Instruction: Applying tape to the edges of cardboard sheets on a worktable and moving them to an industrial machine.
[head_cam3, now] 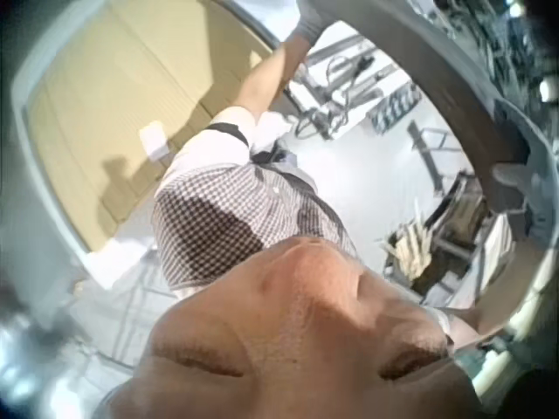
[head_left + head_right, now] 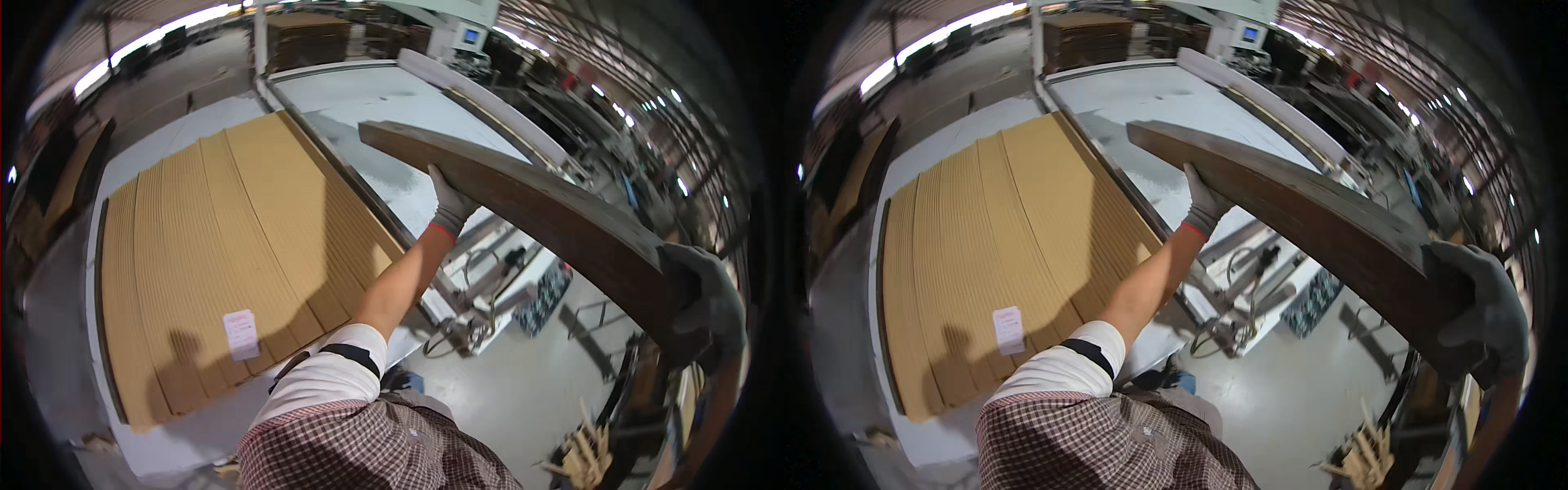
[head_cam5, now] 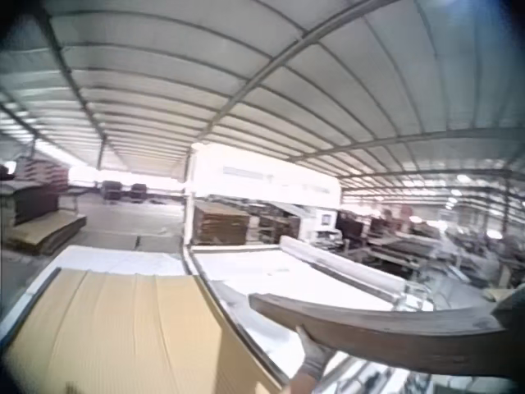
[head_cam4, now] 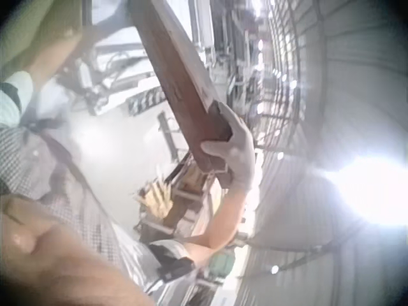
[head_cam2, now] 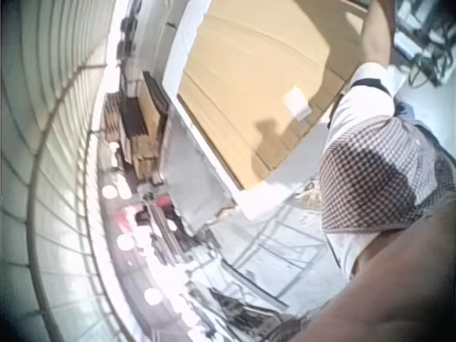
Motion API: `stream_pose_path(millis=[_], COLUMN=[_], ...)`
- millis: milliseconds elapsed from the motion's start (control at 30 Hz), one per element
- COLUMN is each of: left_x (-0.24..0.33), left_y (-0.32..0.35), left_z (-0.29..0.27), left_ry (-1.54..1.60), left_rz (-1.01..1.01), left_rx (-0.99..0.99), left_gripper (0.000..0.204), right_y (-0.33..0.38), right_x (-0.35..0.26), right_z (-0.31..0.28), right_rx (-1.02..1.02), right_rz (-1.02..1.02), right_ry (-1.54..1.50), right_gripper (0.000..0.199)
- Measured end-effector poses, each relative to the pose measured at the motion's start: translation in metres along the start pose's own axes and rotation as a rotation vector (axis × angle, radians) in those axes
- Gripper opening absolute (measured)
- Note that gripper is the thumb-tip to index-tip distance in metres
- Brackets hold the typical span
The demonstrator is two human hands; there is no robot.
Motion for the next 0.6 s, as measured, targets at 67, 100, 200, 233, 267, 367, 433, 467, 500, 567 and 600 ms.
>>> stream_pose_path(millis=[67,100,200,233,267,367,433,467,500,567,600], left_x=[0.027,0.065,0.104,0.144,0.154,0.211,0.192,0.194,0.200,0.264,0.311], left_y=[-0.039,-0.052,-0.081,-0.069,-0.069,-0.037,0.010,0.055,0.107,0.245,0.317], left_z=[-0.039,-0.058,-0.092,-0.088,-0.087,-0.106,-0.046,0.007,0.054,0.099,0.089], left_ry=[0.104,0.157,0.129,0.037,-0.041,-0.157,-0.975,-0.911,-1.051,-1.174,-1.081], left_rz=[0.025,0.144,0.297,0.311,0.260,-0.153,0.119,0.078,0.169,0.488,0.614], left_rx=[0.061,0.140,0.229,0.163,0.102,-0.131,-0.060,-0.014,-0.018,0.065,0.315], left_gripper=[0.075,0.065,0.063,0.064,0.064,0.054,0.047,0.046,0.046,0.039,0.034], right_y=[-0.084,-0.131,-0.235,-0.274,-0.307,-0.373,-0.428,-0.438,-0.439,-0.417,-0.410], right_x=[-0.003,-0.012,-0.024,-0.037,-0.038,-0.078,-0.051,-0.054,-0.061,-0.075,-0.066], right_z=[0.021,0.046,0.118,0.157,0.186,0.274,0.332,0.364,0.402,0.460,0.491], right_rx=[-0.101,-0.210,-0.249,-0.290,-0.275,-0.281,-0.192,-0.150,-0.117,-0.124,-0.177], right_rz=[-0.122,-0.211,-0.380,-0.465,-0.548,-0.622,-0.575,-0.590,-0.612,-0.563,-0.544], right_ry=[-0.016,-0.051,0.094,0.177,0.169,0.346,0.238,0.189,0.137,0.165,0.175], right_gripper=[0.082,0.080,0.072,0.071,0.070,0.068,0.068,0.069,0.071,0.077,0.079])
Point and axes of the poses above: each hand's wrist, its own y-axis away from the middle knuckle, its own z-axis out of the palm, x = y × z, the point moved 7 cm from there along -y, towards the middle knuckle, and after that the axes turned 14 degrees about y, right-handed, at the moved point
